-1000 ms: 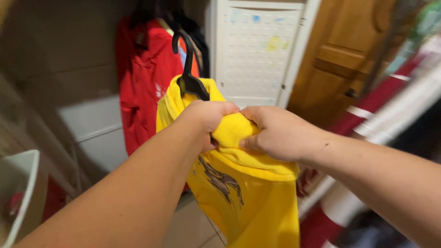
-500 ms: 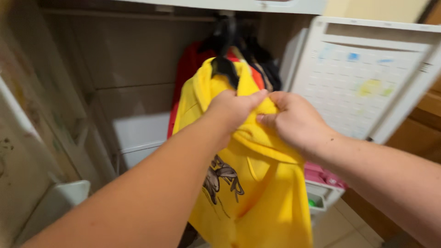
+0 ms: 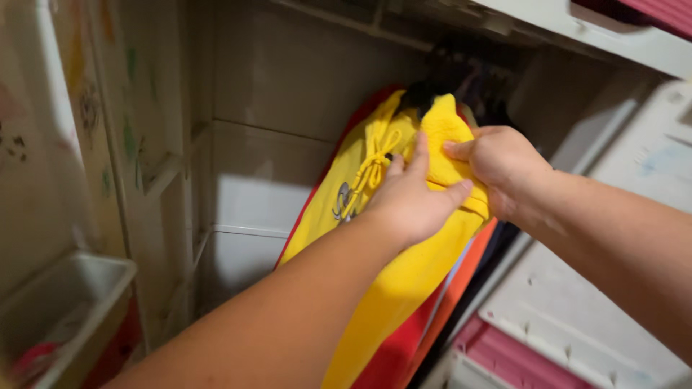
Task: The person removes various garments from a metal clothes rack and hangs them inside a white plastic wardrobe. The person handles pants, shirts, and hoodies one by one, placing them on the wardrobe's internal rod.
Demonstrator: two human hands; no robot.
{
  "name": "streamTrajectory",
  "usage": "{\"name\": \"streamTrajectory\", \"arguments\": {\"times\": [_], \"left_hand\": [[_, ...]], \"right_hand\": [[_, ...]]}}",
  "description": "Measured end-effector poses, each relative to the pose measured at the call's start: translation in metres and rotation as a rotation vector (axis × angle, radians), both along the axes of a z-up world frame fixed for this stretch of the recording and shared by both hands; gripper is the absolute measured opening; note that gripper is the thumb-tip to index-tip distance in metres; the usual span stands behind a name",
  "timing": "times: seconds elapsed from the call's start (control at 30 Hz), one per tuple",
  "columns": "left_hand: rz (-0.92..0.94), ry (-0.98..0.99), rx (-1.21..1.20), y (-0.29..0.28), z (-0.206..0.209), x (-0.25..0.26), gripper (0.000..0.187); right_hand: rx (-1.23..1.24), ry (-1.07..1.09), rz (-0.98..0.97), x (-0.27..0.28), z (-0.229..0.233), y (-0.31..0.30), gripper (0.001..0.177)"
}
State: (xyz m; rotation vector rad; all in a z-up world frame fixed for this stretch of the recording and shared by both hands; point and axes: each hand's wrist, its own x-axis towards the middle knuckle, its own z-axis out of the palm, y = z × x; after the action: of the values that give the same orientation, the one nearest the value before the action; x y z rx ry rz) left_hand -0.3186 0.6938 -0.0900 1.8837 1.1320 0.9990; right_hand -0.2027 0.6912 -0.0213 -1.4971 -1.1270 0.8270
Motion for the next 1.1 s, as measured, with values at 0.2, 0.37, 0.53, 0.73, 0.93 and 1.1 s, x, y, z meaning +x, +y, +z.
{"name": "streamTrajectory", "arguments": {"times": [0.2, 0.37, 0.53, 0.73, 0.93, 1.1], "left_hand": [[-0.008, -0.094, 0.084, 0.030, -0.011, 0.006, 0.100], [0.002, -0.071, 0.179, 0.059, -0.021, 0.012, 0.090], [0.007, -0.076, 0.291, 0.075, -0.030, 0.014, 0.087], [0.032, -0.122, 0.366, 0.092, -0.018, 0.021, 0.083], [0.069, -0.003, 0.292, 0.117, -0.008, 0.028, 0.084], [0.025, 0.189, 0.209, 0.137, -0.022, 0.039, 0.087]], "right_hand": [[0.082, -0.010, 0.033, 0.012, -0.012, 0.053, 0.027], [0.242, -0.011, 0.068, 0.018, -0.025, 0.082, 0.026], [0.323, -0.092, 0.041, 0.015, -0.029, 0.090, 0.026], [0.329, -0.130, -0.043, 0.023, -0.004, 0.107, 0.025], [0.143, -0.098, -0.063, 0.037, 0.023, 0.163, 0.023], [0.112, -0.441, 0.040, 0.053, -0.018, 0.188, 0.034]]}}
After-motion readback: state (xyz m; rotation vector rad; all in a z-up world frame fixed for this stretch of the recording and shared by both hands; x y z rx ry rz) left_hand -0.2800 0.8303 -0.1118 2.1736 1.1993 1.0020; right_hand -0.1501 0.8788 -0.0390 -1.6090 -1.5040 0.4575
